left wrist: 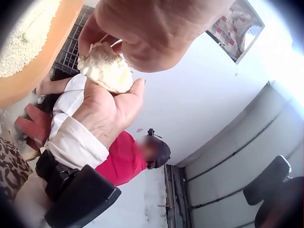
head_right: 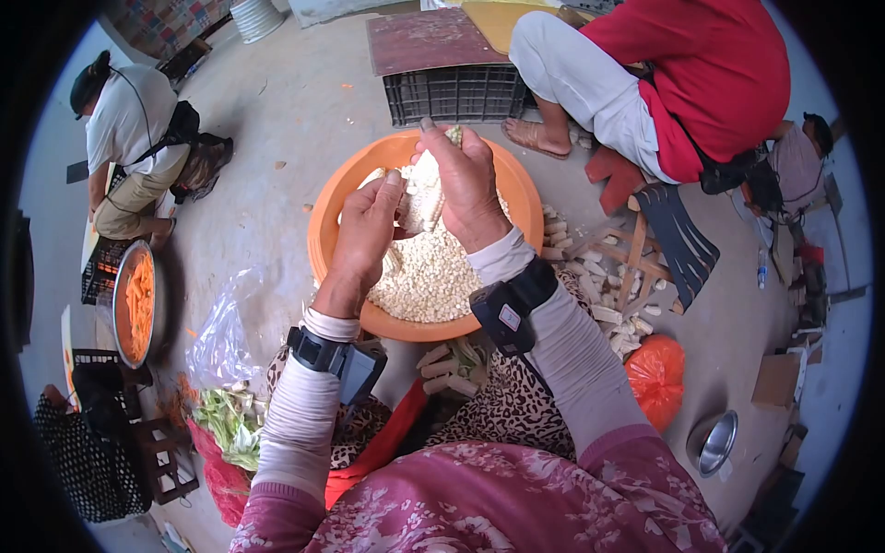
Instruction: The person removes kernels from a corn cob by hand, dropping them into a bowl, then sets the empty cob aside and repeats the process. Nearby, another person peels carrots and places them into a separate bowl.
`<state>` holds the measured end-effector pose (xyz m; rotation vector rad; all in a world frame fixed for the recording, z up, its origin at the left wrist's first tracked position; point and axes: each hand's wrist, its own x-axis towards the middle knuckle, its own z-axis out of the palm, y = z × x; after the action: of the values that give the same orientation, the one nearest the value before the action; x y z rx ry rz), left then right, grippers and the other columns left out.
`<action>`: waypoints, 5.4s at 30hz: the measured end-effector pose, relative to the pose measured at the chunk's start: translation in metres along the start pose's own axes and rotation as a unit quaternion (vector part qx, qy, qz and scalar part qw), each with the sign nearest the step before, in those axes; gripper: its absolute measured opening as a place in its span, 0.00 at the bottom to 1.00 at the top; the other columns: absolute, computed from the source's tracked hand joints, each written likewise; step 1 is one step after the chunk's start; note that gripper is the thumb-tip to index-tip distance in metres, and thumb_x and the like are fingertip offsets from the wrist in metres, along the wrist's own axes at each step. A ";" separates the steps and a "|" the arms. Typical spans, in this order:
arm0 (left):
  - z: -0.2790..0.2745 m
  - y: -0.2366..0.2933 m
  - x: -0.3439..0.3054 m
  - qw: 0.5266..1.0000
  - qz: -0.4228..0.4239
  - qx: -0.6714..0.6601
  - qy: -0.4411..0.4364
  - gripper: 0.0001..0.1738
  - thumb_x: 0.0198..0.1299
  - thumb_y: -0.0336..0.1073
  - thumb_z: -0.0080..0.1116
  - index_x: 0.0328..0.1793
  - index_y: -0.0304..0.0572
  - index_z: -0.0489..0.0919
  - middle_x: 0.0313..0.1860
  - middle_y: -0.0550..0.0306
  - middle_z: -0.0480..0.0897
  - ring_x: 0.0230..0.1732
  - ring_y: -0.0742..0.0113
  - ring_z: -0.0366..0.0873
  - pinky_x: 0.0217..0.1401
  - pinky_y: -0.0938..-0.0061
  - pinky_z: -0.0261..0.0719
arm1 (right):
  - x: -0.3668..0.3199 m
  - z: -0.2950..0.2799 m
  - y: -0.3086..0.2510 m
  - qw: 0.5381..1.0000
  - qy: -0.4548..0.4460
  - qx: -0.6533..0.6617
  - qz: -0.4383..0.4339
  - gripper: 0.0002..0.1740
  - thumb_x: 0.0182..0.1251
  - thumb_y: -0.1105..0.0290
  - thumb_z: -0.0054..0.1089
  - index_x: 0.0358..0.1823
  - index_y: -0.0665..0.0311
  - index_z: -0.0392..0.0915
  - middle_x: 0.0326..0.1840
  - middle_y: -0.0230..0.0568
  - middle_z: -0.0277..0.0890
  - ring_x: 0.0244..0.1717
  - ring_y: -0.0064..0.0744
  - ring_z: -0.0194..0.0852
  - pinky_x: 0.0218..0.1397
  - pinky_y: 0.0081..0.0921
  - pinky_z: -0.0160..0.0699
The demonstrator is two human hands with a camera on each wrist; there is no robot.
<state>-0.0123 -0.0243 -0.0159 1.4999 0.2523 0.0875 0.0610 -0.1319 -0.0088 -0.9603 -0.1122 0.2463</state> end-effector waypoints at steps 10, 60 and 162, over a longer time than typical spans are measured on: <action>0.006 -0.001 -0.002 0.992 0.106 0.071 -0.018 0.13 0.63 0.35 0.50 0.42 0.31 0.78 0.21 0.58 0.76 0.24 0.75 0.71 0.29 0.77 0.71 | 0.004 -0.005 0.001 1.000 -0.001 0.011 -0.021 0.09 0.61 0.68 0.60 0.34 0.64 0.70 0.28 0.35 0.72 0.28 0.22 0.72 0.32 0.20 0.71; 0.008 0.006 -0.006 0.995 -0.035 -0.071 -0.066 0.15 0.63 0.37 0.55 0.48 0.30 0.78 0.34 0.61 0.80 0.32 0.80 0.74 0.34 0.84 0.72 | 0.004 -0.011 -0.001 0.991 -0.030 0.092 0.087 0.11 0.61 0.67 0.59 0.38 0.68 0.74 0.34 0.40 0.72 0.36 0.31 0.73 0.39 0.26 0.76; 0.007 0.003 -0.006 0.992 0.006 -0.072 -0.105 0.18 0.65 0.38 0.49 0.56 0.35 0.72 0.43 0.62 0.78 0.40 0.78 0.74 0.42 0.81 0.73 | 0.000 -0.004 -0.001 0.999 -0.010 0.030 0.043 0.11 0.61 0.67 0.60 0.39 0.65 0.70 0.31 0.38 0.72 0.32 0.28 0.74 0.35 0.23 0.75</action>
<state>-0.0166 -0.0318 -0.0115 1.3555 0.0656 -0.0416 0.0620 -0.1349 -0.0104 -0.9042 -0.0811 0.3359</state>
